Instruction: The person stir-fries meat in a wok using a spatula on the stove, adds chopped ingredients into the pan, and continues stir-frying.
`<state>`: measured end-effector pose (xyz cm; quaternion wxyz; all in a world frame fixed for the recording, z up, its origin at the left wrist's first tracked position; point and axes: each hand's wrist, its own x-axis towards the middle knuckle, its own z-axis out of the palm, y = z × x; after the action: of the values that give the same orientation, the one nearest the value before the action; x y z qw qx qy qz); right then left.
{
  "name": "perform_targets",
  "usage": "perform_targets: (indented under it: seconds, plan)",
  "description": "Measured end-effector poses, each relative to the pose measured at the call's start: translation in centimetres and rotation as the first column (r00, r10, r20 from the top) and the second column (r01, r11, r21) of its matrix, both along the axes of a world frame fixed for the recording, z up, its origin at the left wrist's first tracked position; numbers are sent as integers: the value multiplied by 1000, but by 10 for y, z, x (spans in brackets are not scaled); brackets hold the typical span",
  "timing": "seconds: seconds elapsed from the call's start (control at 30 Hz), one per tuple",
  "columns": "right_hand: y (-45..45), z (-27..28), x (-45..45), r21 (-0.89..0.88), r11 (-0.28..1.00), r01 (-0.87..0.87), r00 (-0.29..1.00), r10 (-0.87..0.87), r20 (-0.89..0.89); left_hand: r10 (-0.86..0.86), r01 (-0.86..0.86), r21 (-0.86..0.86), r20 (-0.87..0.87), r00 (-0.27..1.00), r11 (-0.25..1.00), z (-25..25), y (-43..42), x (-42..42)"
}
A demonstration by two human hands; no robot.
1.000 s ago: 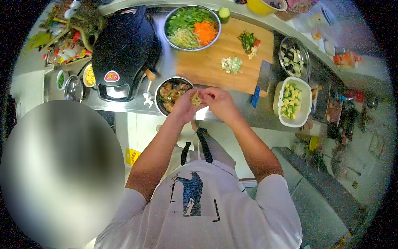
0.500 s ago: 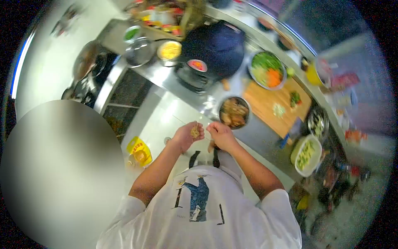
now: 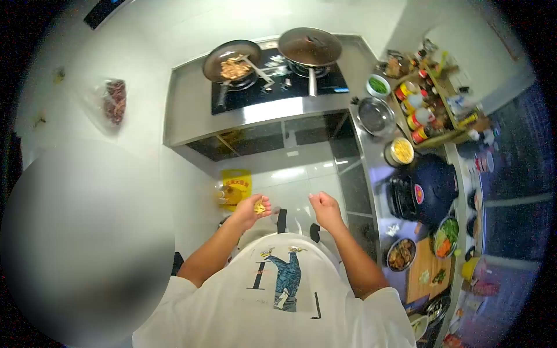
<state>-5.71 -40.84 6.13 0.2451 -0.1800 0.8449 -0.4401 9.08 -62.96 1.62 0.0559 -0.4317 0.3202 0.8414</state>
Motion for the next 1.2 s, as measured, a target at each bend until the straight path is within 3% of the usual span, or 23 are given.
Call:
perform_targets:
  seconds: [0.13, 0.3, 0.37, 0.57, 0.63, 0.9, 0.97, 1.2]
  plan:
    - [-66, 9, -12, -41, 993, -108, 994, 109, 25, 168, -169, 14, 19, 986, 986, 1, -47, 38]
    - [-121, -22, -37, -129, 960, -250, 968, 252, -8, 360, -360, 79, 19, 933, 930, -9, -70, 66]
    - [-147, -20, -52, -141, 965, -220, 953, 243, 178, 422, -423, 95, 29, 906, 901, -8, -71, 72]
    - [-219, -14, -105, -72, 917, -391, 893, 398, 212, 539, -545, 70, 87, 838, 836, -14, -84, 64]
    - [-238, -4, -120, 49, 874, -483, 858, 462, 223, 571, -576, 82, 74, 817, 813, -17, -94, 53]
    - [-285, -14, -203, -1, 885, -465, 859, 452, 243, 617, -616, 65, 0, 787, 785, 8, -149, -42]
    - [-294, -24, -228, 40, 849, -527, 844, 518, 141, 617, -616, 53, -7, 787, 786, 18, -163, -69]
    - [-295, -21, -267, 14, 860, -509, 848, 499, 177, 596, -587, 112, -211, 775, 802, 41, -238, -175]
